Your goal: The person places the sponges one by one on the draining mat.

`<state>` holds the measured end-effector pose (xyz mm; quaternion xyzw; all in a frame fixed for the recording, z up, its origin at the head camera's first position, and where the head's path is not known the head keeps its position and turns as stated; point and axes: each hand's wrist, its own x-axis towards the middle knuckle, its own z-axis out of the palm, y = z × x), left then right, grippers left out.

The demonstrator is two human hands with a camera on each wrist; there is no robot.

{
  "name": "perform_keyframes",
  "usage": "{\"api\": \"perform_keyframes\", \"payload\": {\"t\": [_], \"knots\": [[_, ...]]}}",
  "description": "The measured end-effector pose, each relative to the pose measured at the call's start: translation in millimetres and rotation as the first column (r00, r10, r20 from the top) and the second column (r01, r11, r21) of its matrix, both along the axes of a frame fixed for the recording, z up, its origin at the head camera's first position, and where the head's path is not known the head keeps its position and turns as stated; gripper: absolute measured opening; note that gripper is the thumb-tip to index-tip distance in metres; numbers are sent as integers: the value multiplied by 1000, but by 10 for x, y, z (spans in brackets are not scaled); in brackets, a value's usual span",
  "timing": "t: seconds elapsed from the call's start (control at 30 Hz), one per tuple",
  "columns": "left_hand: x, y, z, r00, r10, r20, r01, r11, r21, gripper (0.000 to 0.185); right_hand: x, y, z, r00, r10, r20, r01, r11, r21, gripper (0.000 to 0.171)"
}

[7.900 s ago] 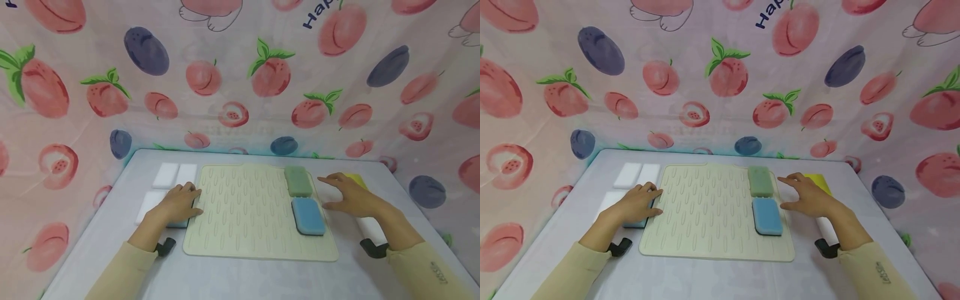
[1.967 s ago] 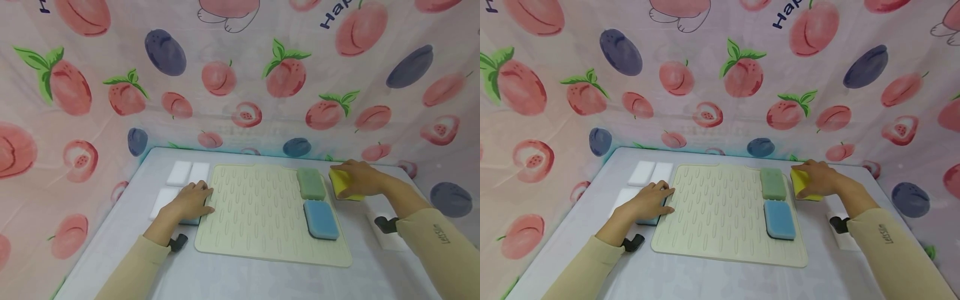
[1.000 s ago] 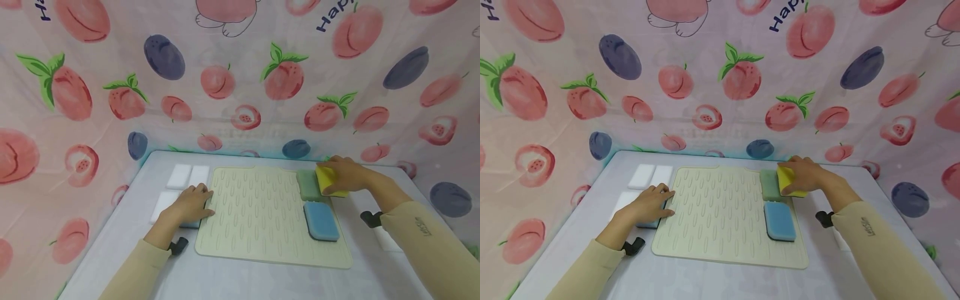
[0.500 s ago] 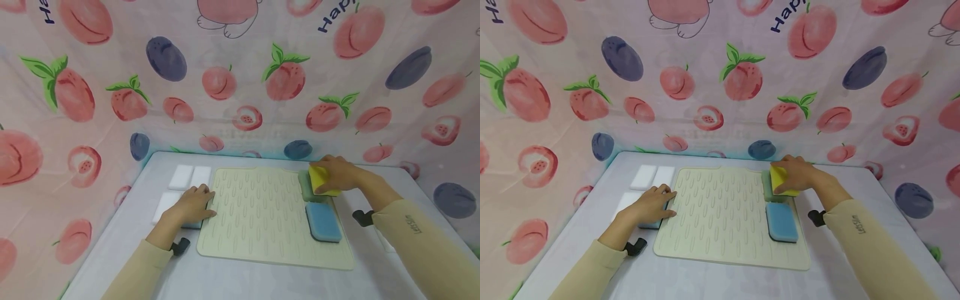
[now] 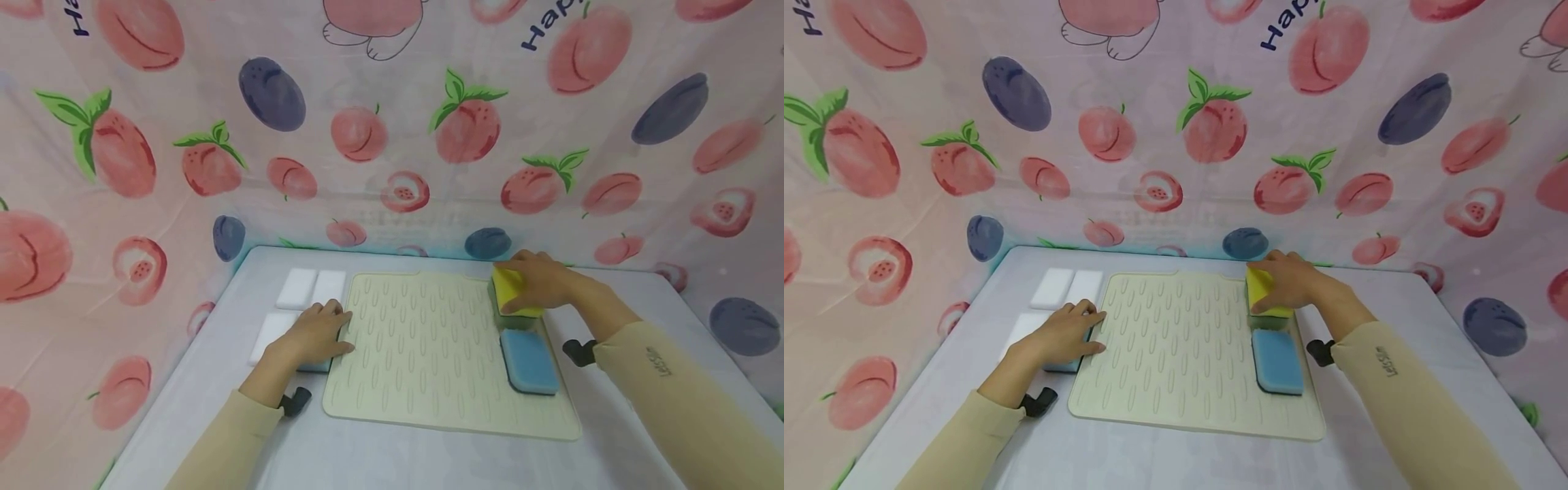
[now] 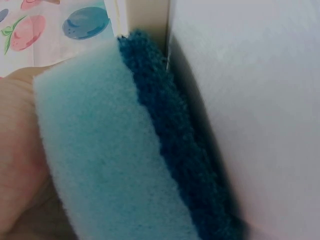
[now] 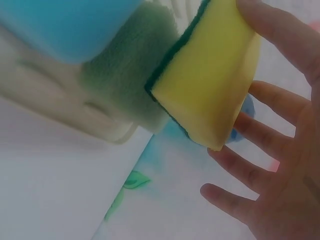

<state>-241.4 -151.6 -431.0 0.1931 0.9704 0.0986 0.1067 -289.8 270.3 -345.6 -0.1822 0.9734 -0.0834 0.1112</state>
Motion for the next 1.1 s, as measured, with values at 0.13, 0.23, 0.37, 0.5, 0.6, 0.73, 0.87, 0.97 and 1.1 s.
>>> {"api": "perform_keyframes", "payload": {"t": [0.13,0.23,0.37,0.5,0.6,0.73,0.87,0.97,1.1], "knots": [[-4,4,-2,1000,-1,0,1,1000,-6,70,-11,-53,5,1000,0,4,0,1000,11,94],[-9,4,-3,1000,3,3,-3,1000,-8,70,-33,-90,5,1000,4,1,-4,1000,22,94],[-18,3,-10,1000,8,4,-8,1000,-6,71,-64,-135,4,1000,18,-4,-17,999,28,93],[-26,3,-20,1000,9,2,-9,1000,-8,71,-88,-179,-5,1000,14,7,-15,999,32,93],[-27,6,-21,1000,10,4,-10,1000,-6,71,-96,-223,-6,1000,-2,19,2,999,34,93],[-26,11,-19,1000,9,6,-9,1000,-3,71,-110,-277,-12,1000,-11,25,10,999,33,94],[-32,14,-24,1000,7,4,-7,1000,1,71,-143,-323,-37,1000,-5,23,4,999,37,93],[-35,13,-29,1000,7,2,-7,1000,4,71,-165,-370,-45,1000,-6,24,5,999,43,93],[-34,13,-24,1000,9,0,-9,1000,4,71,-191,-432,-51,1000,-7,30,6,999,44,93]]}}
